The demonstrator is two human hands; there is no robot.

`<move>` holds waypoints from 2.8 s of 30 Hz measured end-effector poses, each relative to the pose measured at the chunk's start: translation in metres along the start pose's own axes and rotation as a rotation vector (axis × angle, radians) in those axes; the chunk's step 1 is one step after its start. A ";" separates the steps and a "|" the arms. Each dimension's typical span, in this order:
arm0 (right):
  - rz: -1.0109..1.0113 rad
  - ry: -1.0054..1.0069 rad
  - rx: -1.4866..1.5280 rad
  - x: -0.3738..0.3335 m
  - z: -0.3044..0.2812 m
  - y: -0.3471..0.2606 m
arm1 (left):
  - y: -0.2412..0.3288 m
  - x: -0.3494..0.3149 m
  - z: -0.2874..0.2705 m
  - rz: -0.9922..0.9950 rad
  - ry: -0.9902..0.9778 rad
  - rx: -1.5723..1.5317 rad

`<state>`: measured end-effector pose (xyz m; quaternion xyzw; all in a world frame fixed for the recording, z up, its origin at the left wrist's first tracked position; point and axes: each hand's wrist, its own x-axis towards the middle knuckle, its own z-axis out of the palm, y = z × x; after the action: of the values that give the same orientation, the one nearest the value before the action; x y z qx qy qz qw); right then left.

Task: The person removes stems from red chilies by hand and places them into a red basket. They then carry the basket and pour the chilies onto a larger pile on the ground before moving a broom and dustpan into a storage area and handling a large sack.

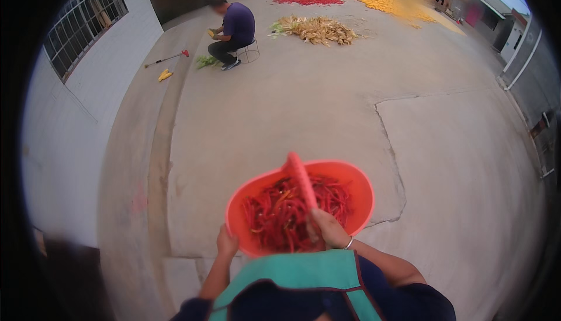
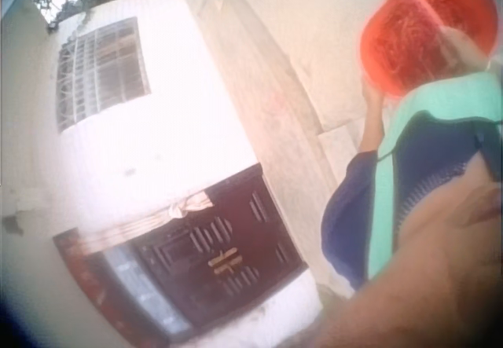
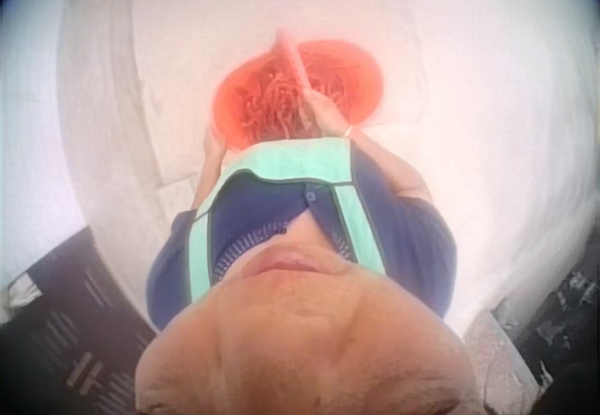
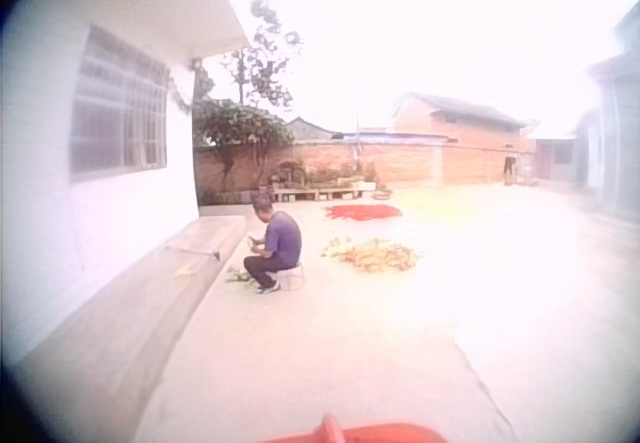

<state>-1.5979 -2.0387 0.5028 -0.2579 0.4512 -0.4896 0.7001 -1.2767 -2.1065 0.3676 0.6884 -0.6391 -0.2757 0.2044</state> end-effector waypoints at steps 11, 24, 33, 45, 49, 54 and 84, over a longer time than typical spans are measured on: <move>0.052 0.037 -0.051 0.277 -0.050 -0.111 | 0.048 0.271 0.078 -0.097 0.061 -0.082; -0.012 0.176 0.043 0.497 -0.118 -0.268 | 0.167 0.618 0.125 0.024 -0.129 0.108; 0.062 0.076 0.018 0.675 -0.188 -0.401 | 0.283 0.781 0.123 -0.118 -0.177 0.150; 0.068 0.052 -0.071 0.952 -0.261 -0.548 | 0.347 1.058 0.204 -0.161 -0.115 0.090; 0.010 0.054 -0.082 1.017 -0.278 -0.598 | 0.397 1.160 0.203 -0.148 -0.175 0.058; 0.004 0.139 -0.017 1.121 -0.319 -0.667 | 0.460 1.296 0.229 -0.099 -0.215 0.075; -0.011 0.212 -0.160 1.790 -0.417 -1.050 | 0.658 2.033 0.310 -0.007 -0.218 0.048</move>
<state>-2.2399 -4.0555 0.4755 -0.2624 0.5589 -0.4802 0.6231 -1.9166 -4.1679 0.3076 0.6613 -0.6615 -0.3341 0.1161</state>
